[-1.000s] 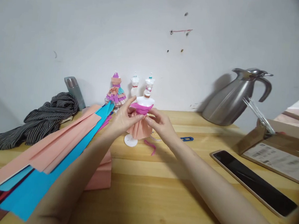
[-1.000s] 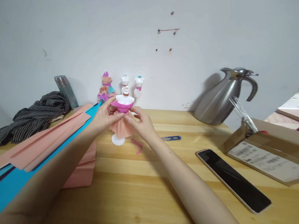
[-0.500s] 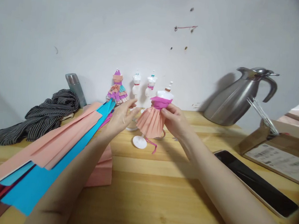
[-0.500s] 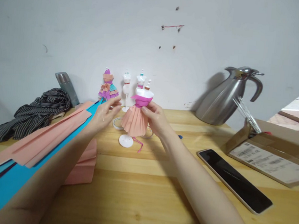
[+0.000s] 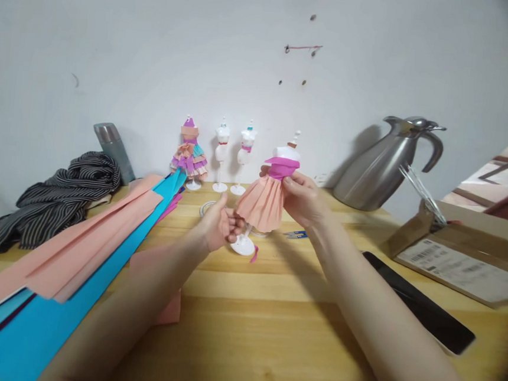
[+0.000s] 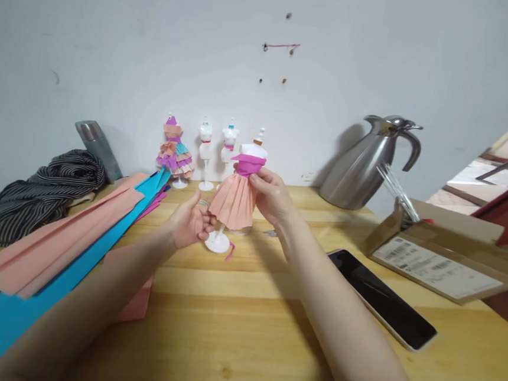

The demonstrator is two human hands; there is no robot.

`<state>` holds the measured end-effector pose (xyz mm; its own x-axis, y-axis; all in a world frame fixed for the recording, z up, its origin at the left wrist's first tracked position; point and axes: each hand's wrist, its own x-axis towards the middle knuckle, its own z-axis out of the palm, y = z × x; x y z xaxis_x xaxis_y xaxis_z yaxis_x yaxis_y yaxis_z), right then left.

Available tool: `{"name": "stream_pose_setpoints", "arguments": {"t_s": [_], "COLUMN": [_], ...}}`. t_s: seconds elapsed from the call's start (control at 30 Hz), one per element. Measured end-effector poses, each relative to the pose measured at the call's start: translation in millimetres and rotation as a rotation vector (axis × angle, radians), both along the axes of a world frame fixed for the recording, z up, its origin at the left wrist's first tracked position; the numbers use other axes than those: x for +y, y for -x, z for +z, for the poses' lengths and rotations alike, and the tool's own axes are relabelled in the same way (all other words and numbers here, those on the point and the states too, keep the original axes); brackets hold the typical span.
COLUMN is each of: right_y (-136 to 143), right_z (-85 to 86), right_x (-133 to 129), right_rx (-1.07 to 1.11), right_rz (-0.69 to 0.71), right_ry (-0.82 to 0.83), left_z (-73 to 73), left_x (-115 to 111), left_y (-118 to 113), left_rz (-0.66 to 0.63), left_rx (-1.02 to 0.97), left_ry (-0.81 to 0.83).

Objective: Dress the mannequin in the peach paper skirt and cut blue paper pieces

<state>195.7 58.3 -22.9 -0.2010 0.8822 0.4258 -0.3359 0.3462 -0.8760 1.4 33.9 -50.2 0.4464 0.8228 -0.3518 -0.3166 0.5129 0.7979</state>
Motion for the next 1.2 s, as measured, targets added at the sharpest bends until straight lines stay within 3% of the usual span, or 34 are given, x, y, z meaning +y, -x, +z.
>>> {"name": "stream_pose_setpoints", "arguments": {"t_s": [0.17, 0.4, 0.6, 0.8, 0.93, 1.2], "right_y": [-0.1, -3.4, -5.2, -4.6, -4.2, -4.4], "right_z": [-0.2, 0.9, 0.0, 2.0, 3.8, 4.6], "right_x": [-3.2, -4.5, -1.4, -3.6, -5.5, -5.8], "right_rx": [-0.005, 0.001, 0.017, -0.02, -0.024, -0.043], "right_rz": [0.028, 0.068, 0.063, 0.056, 0.049, 0.004], "right_ry": [-0.006, -0.04, -0.03, -0.013, -0.012, -0.029], "left_z": [0.8, -7.3, -10.9, -9.6, -6.7, -9.2], "left_x": [1.0, -6.1, -11.0, -12.0, -12.7, -15.0], "left_y": [-0.8, -8.8, -15.5, -17.6, -17.4, -18.9], "left_rz": [0.083, 0.165, 0.245, 0.256, 0.196, 0.251], "left_rx": [-0.079, -0.2, -0.215, -0.205, -0.203, -0.233], "left_ry": [0.037, -0.102, -0.117, -0.053, 0.016, -0.09]}}
